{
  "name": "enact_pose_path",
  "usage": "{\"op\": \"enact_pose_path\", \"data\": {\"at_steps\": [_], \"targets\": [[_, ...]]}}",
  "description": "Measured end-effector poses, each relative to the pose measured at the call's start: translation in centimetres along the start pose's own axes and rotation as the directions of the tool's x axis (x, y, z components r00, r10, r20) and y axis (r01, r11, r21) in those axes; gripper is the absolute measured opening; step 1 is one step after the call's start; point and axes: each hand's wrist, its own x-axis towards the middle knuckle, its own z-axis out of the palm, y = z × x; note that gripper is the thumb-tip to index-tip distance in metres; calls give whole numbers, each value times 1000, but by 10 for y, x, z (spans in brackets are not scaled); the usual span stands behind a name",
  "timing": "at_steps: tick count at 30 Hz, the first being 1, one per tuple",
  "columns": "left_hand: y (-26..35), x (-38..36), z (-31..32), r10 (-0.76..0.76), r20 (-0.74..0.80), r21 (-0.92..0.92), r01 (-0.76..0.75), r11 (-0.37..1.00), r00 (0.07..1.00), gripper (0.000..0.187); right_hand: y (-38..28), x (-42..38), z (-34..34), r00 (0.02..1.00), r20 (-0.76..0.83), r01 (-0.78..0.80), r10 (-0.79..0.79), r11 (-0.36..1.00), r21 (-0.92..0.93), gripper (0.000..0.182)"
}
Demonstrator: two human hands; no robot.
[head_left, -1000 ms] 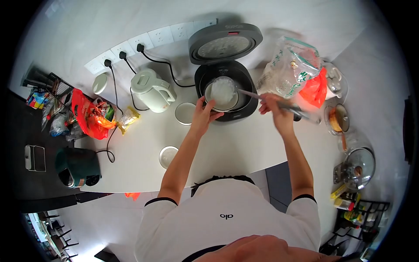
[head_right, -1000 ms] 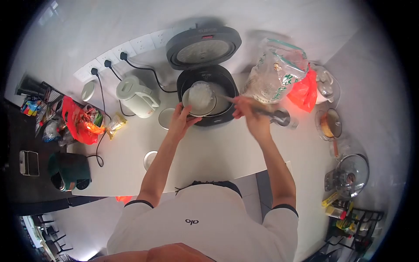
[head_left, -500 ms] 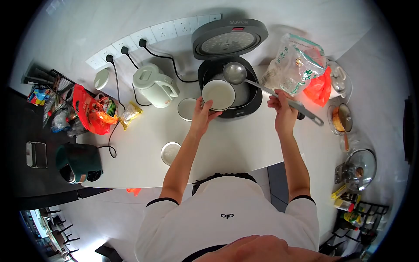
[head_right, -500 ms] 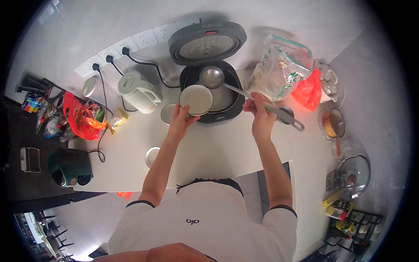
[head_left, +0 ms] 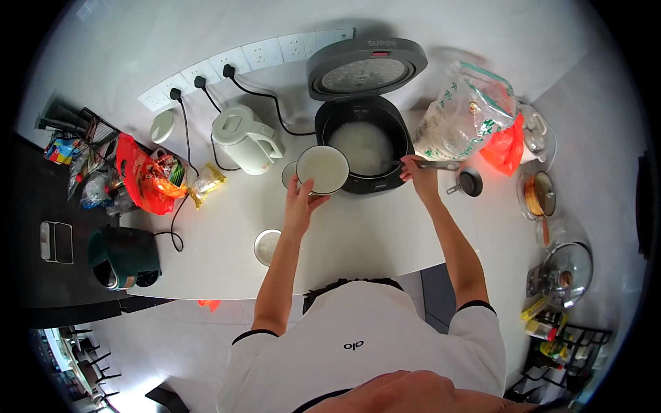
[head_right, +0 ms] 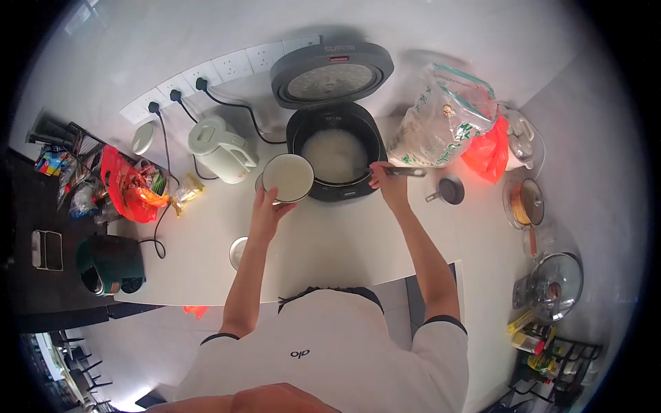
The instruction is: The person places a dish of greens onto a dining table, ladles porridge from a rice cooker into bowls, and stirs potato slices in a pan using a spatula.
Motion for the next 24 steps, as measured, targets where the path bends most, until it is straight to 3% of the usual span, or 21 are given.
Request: {"op": "enact_pose_path", "data": {"at_steps": [1,7,15,18,21,24], "targets": [[1,-2,0,6,-3,-5,-6,1000,1000,41,-4,1,-2,995,-26,-98,99,993,62,14],[2,-2,-5,10,-16,-29,-11,1000,1000,36,-5,-5,-10,977,-59,-182,207,940,288,22],[3,2,-1,17,16,25,-18,1000,1000,50,-72,-17,-3,989,-119,-55,90,963,264,22],[1,7,13,-35,-12,101,37,994,999,45,-100,-20,-4,992,-123,-1,28,978,211,24],[-8,20,26,-53,0,19,53,998,999,57,-137,-34,2,991,-132,50,-31,988,146,27],[-16,32,38,-74,78,-38,77,996,994,56,-150,-49,7,993,-85,96,-87,990,106,24]]}}
